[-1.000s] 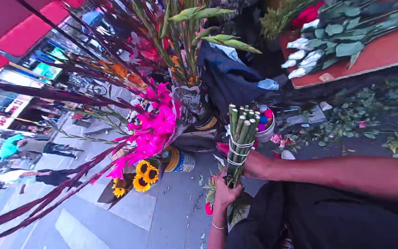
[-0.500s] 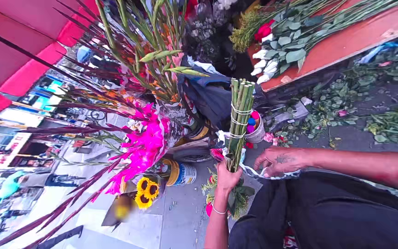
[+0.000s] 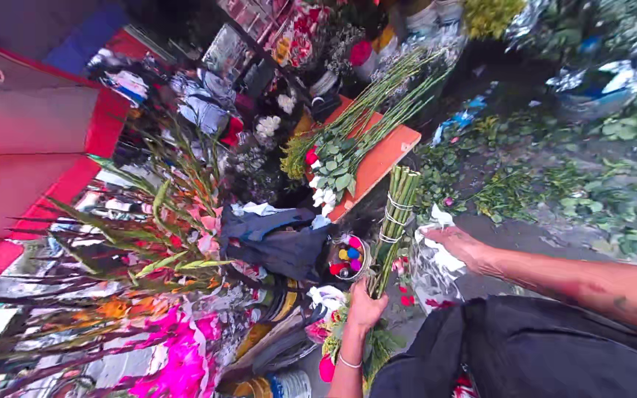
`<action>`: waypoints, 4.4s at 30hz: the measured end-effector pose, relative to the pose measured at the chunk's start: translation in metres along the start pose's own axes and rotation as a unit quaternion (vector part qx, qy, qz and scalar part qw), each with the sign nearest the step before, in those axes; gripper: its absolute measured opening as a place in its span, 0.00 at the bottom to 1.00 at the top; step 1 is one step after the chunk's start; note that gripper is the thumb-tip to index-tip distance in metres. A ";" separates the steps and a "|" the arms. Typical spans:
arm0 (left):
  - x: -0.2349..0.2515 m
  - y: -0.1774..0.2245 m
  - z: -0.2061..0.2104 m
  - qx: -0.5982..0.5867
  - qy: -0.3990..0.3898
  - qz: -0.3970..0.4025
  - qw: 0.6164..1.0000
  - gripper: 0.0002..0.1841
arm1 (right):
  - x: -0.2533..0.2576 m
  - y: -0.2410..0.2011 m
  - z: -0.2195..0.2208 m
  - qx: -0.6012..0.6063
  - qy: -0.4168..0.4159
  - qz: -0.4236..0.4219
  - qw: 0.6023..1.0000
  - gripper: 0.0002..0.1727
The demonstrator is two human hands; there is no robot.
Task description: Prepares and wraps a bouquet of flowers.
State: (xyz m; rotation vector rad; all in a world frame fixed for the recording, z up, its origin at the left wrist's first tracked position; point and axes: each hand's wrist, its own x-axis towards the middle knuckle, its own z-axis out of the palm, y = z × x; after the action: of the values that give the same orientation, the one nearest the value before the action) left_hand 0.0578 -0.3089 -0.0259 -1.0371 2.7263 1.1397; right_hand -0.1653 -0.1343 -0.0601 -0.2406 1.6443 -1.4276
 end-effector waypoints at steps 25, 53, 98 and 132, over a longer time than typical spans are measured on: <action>0.116 0.162 0.116 0.163 -0.308 0.401 0.847 0.27 | -0.112 0.038 -0.110 -0.095 0.165 -0.067 0.979 0.18; 0.146 0.109 0.135 0.172 -0.341 0.314 0.869 0.27 | -0.120 0.055 -0.168 -0.206 0.396 -0.041 0.894 0.17; 0.141 0.232 0.006 -0.481 -0.118 0.437 0.751 0.12 | -0.082 0.026 -0.075 -0.411 0.386 -0.432 0.704 0.45; 0.096 0.313 0.047 -0.461 -0.236 0.485 0.705 0.08 | -0.082 -0.028 -0.116 -0.245 0.535 -0.569 0.574 0.54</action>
State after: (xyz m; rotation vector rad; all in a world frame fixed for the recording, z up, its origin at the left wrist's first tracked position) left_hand -0.2096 -0.1726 0.1130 0.9293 2.0625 2.5144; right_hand -0.2144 -0.0095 -0.0059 -1.0830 3.2525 -2.1950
